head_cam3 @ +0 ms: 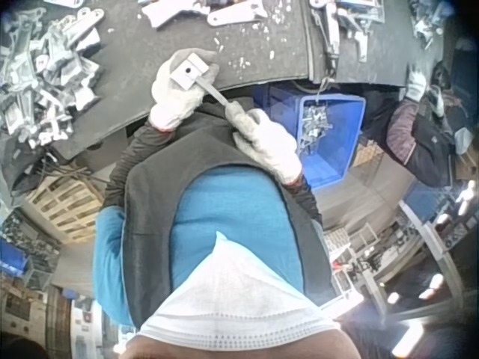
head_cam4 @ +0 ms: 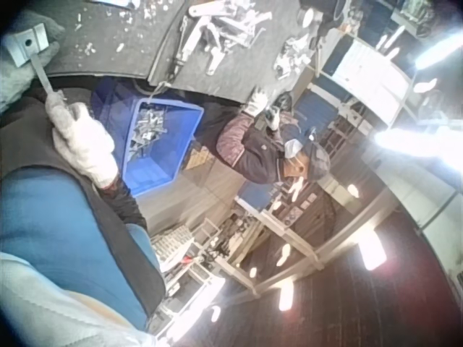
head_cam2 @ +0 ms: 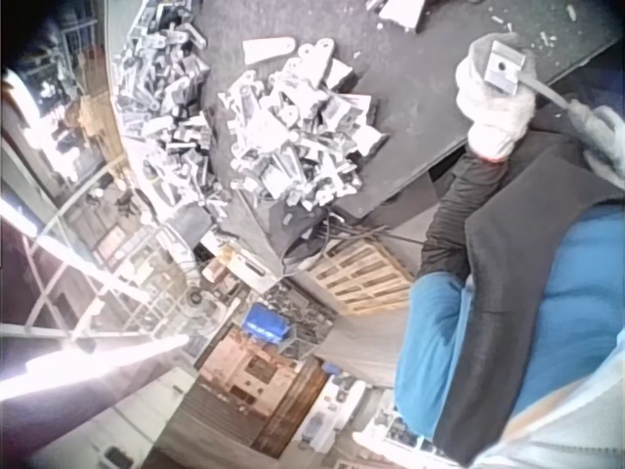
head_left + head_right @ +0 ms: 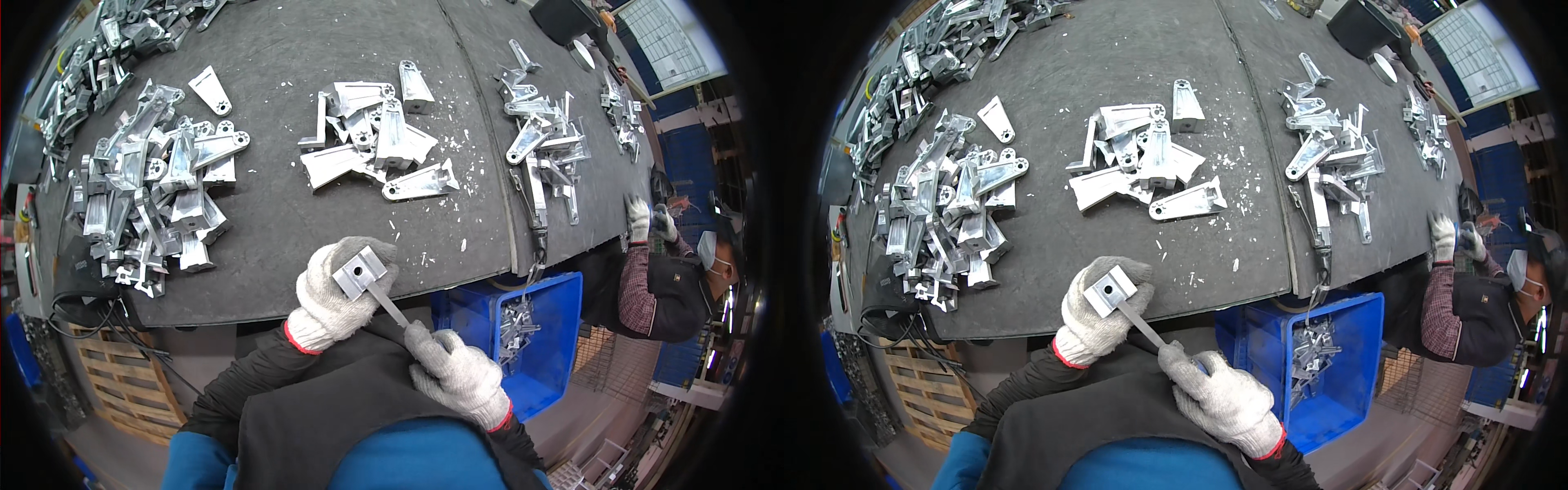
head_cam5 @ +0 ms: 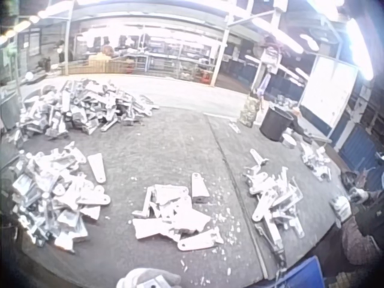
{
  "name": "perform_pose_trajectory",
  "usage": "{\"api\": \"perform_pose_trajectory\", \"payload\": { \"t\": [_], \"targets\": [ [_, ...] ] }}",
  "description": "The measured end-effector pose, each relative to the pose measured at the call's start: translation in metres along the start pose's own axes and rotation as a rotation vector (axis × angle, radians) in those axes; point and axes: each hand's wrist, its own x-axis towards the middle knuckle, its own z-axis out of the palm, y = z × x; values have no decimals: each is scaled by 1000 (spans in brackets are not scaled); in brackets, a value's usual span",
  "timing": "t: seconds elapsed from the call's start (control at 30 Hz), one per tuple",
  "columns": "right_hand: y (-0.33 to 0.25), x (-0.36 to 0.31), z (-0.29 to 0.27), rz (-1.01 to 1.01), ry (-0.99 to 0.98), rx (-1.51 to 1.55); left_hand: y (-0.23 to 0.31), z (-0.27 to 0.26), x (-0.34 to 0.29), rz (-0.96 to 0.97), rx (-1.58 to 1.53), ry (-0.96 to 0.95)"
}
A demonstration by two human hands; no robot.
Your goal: The person picks up metal components from the table, deburrs each piece using a hand file, and sorts the parts into piles across the work surface.
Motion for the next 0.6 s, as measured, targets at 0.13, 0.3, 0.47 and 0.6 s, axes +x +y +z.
{"api": "perform_pose_trajectory", "payload": {
  "t": [0.13,0.3,0.47,0.6],
  "targets": [
    [6,2,10,-51,169,-176,7,1,2,-57,-4,5],
    [6,5,14,17,316,-329,-12,10,1,23,97,91],
    [7,6,17,-37,294,-267,3,8,5,-12,136,63],
    [5,4,17,8,251,-301,8,6,6,-69,95,28]
  ]
}}
